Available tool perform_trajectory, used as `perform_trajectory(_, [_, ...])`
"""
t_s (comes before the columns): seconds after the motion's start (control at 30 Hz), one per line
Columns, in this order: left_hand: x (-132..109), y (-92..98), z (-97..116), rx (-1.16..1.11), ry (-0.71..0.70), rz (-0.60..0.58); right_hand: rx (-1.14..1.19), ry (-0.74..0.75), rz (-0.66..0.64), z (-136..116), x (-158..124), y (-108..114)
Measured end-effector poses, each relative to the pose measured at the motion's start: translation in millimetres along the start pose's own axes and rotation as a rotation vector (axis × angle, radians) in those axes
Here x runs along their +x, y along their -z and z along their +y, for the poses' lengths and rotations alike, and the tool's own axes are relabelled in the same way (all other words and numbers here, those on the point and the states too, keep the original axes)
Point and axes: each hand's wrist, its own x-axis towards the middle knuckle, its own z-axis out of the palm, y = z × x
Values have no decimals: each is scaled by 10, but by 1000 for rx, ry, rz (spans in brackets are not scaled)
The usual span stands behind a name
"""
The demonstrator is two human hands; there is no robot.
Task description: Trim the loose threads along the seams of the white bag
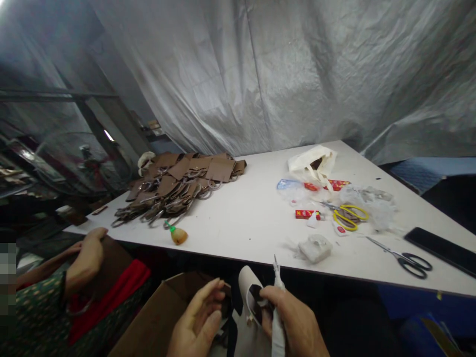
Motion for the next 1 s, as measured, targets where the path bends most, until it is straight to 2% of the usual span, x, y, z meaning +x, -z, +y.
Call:
perform_trajectory(0.07, [102, -173, 247, 44, -160, -132, -6, 100, -46, -34, 20, 30])
perform_trajectory(0.17, [251, -363, 522, 202, -184, -388, -17, 71, -35, -39, 12, 65])
perform_trajectory(0.23, [352, -407, 634, 293, -183, -522, -13, -3, -24, 0, -4, 81])
perform_trajectory(0.37, [589, -347, 853, 432, -293, -750, 15, -218, -54, 93, 45, 132])
perform_trajectory(0.43, [753, -306, 985, 437, -249, -858, 36, -270, -81, 99, 150, 173])
perform_trajectory(0.53, [1068, -294, 1091, 335, -5, -957, 93, -295, -110, 56, 393, 234])
perform_trajectory(0.6, [1286, -329, 1031, 210, 173, -1005, 142, -345, -140, 30, 548, 256])
perform_trajectory(0.67, [1459, -394, 862, 83, 320, -1050, 182, -411, -176, 38, 626, 256])
perform_trajectory(0.73, [1549, -483, 630, 8, 437, -1100, 199, -479, -204, 97, 589, 242])
perform_trajectory(0.8, [1548, -590, 400, -1, 494, -1174, 193, -551, -218, 195, 441, 233])
perform_trajectory(0.83, [1521, -648, 304, 14, 484, -1225, 187, -586, -224, 248, 342, 235])
perform_trajectory(0.9, [1444, -771, 171, 78, 377, -1337, 186, -636, -254, 343, 133, 258])
perform_trajectory(1.0, [1349, -965, 90, 208, 193, -1439, 188, -686, -297, 430, -96, 322])
